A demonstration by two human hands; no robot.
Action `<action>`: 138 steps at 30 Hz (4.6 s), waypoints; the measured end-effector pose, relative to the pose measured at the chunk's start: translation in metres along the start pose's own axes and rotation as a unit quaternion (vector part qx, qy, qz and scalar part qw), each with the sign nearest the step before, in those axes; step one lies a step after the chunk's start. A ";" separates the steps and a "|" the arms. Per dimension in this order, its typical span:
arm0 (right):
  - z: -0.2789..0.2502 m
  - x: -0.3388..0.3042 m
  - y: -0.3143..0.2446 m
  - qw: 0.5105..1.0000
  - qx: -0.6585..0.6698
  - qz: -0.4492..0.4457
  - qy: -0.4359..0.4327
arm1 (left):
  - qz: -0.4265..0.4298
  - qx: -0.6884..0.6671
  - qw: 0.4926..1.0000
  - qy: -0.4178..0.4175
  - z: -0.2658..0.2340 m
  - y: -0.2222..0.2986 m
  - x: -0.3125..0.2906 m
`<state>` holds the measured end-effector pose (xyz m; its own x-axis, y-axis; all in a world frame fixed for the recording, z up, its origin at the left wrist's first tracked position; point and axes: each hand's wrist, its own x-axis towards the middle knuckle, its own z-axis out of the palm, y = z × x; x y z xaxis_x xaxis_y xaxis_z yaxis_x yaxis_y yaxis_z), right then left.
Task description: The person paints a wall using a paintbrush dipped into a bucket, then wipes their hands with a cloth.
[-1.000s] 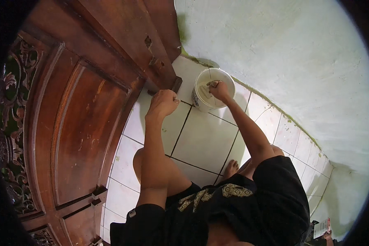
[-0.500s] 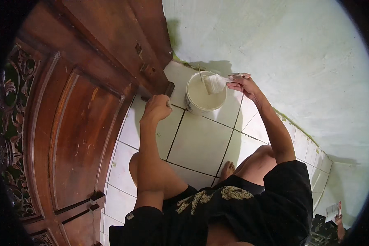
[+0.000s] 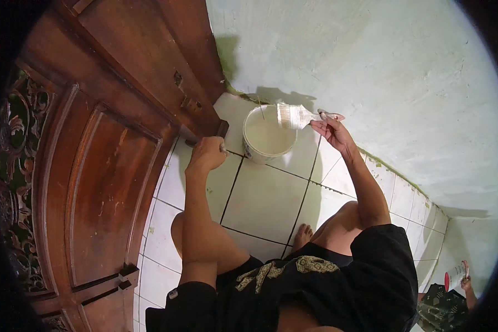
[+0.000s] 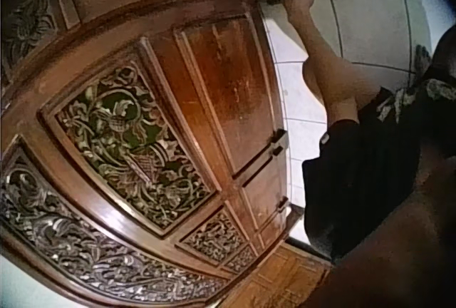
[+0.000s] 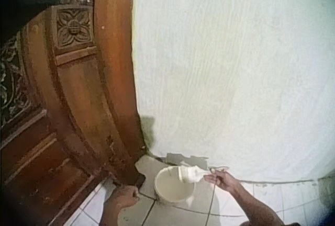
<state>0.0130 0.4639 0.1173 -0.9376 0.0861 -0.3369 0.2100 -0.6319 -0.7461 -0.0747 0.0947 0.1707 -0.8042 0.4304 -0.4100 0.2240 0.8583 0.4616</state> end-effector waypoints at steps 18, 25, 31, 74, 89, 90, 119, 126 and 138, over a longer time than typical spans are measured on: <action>0.015 -0.005 0.007 0.970 -0.238 -0.043 0.033 | 0.016 -0.013 0.999 0.028 0.013 -0.003 0.012; 0.016 -0.005 0.007 0.955 -0.282 -0.083 0.037 | 0.006 0.008 1.000 -0.010 0.000 0.008 0.005; 0.017 -0.005 0.011 0.949 -0.299 -0.098 0.030 | -0.004 -0.006 1.000 -0.020 0.003 0.008 0.005; 0.023 0.002 0.037 0.927 -0.310 -0.168 0.126 | 0.064 0.007 0.998 -0.013 0.029 0.000 0.029; 0.032 -0.004 0.039 0.738 -0.619 -0.206 0.175 | 0.081 0.040 0.996 0.015 0.021 0.008 0.016; 0.022 0.001 0.045 0.811 -0.530 -0.213 0.129 | 0.070 0.040 0.997 0.007 0.020 0.008 0.014; 0.049 -0.005 0.032 0.979 -0.178 -0.093 0.045 | 0.082 0.008 0.997 0.013 0.009 0.014 0.010; 0.056 -0.014 -0.064 0.992 0.046 -0.119 -0.023 | 0.068 -0.001 0.998 0.013 0.014 0.011 0.014; 0.232 -0.170 -0.336 0.511 -0.477 -0.706 0.110 | 0.095 0.048 0.994 -0.005 0.035 0.002 0.033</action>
<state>0.0379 0.4830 0.5589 -0.3081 0.0890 0.9472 -0.4957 0.8348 -0.2396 -0.0813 0.1205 0.1311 -0.7360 0.5906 -0.3309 0.4244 0.7834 0.4541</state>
